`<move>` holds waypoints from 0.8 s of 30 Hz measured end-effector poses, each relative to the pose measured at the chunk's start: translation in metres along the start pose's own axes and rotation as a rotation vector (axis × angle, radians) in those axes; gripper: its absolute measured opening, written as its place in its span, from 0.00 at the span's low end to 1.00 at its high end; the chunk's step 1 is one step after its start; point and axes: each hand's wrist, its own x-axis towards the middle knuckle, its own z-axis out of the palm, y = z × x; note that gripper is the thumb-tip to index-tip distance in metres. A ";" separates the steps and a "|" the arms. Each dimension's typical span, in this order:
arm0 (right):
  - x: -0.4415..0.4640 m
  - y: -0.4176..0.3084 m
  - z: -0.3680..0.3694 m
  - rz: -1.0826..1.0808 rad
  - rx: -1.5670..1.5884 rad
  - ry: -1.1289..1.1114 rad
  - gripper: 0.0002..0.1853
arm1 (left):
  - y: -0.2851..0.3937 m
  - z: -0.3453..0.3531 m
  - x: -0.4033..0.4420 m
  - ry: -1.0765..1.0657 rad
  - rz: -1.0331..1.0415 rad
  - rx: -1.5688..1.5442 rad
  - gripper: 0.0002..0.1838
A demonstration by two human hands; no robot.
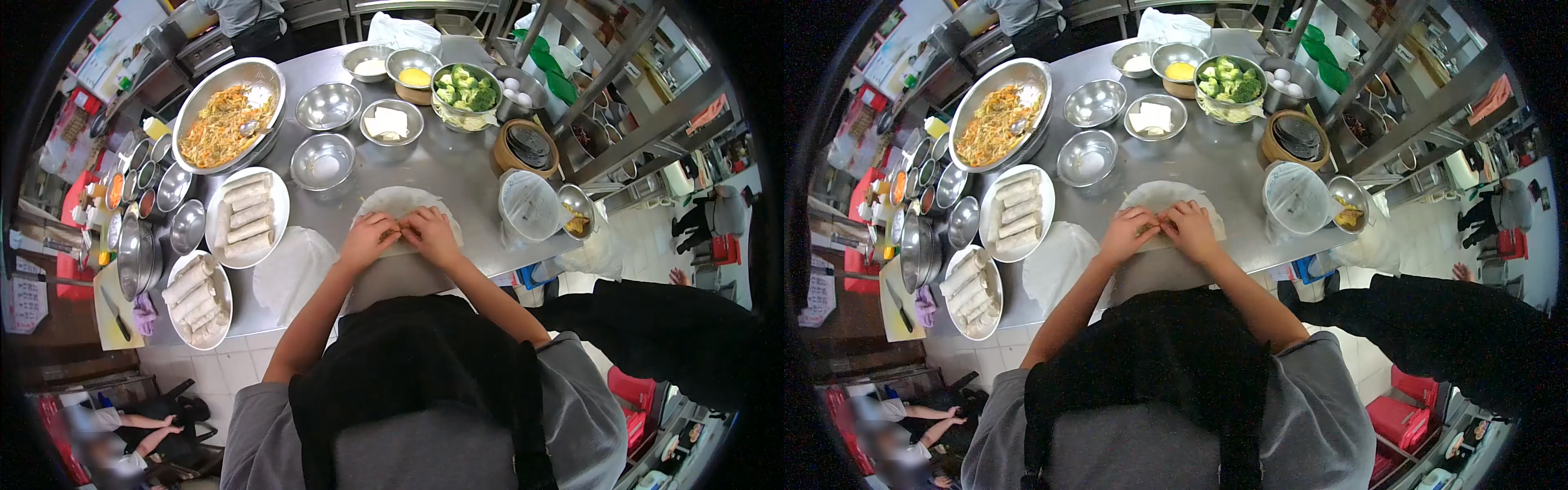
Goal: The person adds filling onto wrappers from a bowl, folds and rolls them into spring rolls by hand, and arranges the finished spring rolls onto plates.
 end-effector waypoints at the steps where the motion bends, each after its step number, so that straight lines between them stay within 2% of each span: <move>1: 0.001 -0.001 0.001 -0.010 -0.037 0.000 0.10 | -0.001 0.002 0.000 0.010 -0.009 0.007 0.10; 6: 0.001 0.011 0.003 0.005 -0.140 -0.043 0.09 | -0.014 0.008 -0.005 0.053 -0.047 0.019 0.08; 8: 0.000 0.016 -0.001 0.001 -0.081 -0.054 0.10 | -0.020 0.006 -0.009 0.027 -0.067 -0.007 0.12; 11: -0.002 0.019 -0.012 -0.008 0.055 -0.036 0.16 | -0.005 -0.007 -0.010 0.027 -0.068 -0.017 0.21; 15: -0.007 0.021 -0.019 0.064 0.007 -0.126 0.25 | 0.000 -0.007 -0.010 -0.018 -0.061 0.055 0.34; 17: -0.008 0.024 -0.016 0.098 0.010 -0.184 0.28 | -0.002 -0.003 -0.008 -0.033 -0.083 -0.002 0.34; 20: -0.003 0.026 -0.010 0.102 0.141 -0.206 0.26 | -0.017 0.008 -0.004 -0.079 -0.065 -0.061 0.34; 24: 0.001 0.036 0.000 0.060 0.068 -0.218 0.25 | -0.035 0.019 0.004 -0.146 -0.058 -0.107 0.34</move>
